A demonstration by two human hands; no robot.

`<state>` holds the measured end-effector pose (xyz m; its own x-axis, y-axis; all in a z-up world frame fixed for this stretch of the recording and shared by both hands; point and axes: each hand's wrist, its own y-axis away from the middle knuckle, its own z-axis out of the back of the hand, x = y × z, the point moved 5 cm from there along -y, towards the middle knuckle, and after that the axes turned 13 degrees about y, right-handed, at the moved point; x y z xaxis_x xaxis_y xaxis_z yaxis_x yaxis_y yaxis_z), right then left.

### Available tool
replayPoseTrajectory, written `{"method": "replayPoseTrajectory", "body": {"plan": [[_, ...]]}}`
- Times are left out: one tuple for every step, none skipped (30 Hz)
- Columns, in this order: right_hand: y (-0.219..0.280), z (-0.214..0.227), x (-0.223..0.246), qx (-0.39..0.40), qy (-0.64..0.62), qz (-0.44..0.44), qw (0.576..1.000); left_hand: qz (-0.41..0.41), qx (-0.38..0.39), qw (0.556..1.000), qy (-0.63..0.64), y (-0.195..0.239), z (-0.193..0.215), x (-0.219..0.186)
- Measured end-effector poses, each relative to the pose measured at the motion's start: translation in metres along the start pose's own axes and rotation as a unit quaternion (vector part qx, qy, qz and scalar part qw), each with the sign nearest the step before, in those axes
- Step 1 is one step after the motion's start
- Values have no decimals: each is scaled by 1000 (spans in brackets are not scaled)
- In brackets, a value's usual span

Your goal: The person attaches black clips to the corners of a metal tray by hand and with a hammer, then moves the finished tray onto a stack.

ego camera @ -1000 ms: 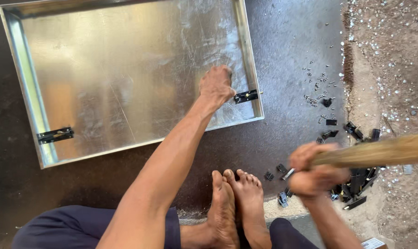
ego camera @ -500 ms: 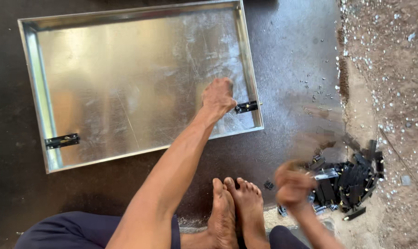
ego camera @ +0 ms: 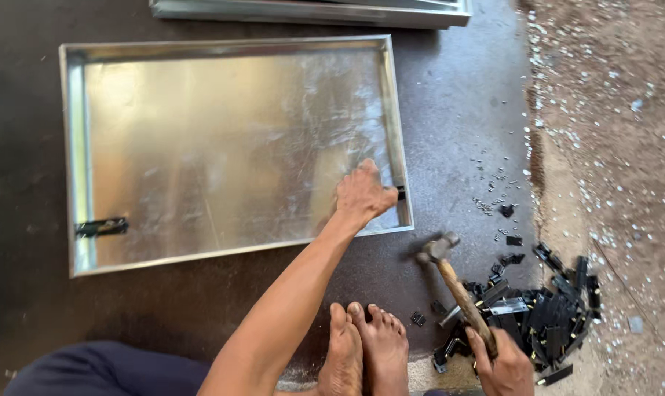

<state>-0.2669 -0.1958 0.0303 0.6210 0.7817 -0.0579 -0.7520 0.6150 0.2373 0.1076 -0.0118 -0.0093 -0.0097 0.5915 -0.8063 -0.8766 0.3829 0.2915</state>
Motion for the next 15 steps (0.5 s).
{"method": "replayPoseTrajectory", "body": {"plan": [[-4,9,14,-66,6,74,995,16,10,1000,18,1,-4,4],[-9,17,32,-133,10,144,981,28,21,999,34,4,-9,8],[-14,26,54,-200,13,210,957,40,33,997,50,10,-12,12],[-27,32,78,-199,-44,224,953,12,-18,997,80,17,-3,12],[-41,38,108,-196,-102,237,946,-15,-69,991,110,33,8,14],[-54,45,147,-210,-112,293,926,-42,-127,982,134,55,26,20],[-63,54,183,-223,-123,348,902,-12,-131,979,156,79,36,30],[-71,60,217,-211,-114,389,889,18,-135,974,181,105,46,42],[-77,67,242,-199,-105,429,875,97,-89,929,347,136,49,61],[-86,69,256,-126,-98,437,885,164,-41,846,505,164,50,75],[-91,70,263,-53,-88,442,891,220,-46,821,525,186,60,92],[-95,70,269,20,-75,448,891,273,-54,790,547,201,68,109],[-84,79,264,-8,-110,485,868,292,-89,720,623,209,76,124],[-68,86,253,-37,-144,526,838,274,-120,679,670,213,87,138],[-55,87,246,-52,-160,531,830,247,-147,644,709,212,95,149]]}}
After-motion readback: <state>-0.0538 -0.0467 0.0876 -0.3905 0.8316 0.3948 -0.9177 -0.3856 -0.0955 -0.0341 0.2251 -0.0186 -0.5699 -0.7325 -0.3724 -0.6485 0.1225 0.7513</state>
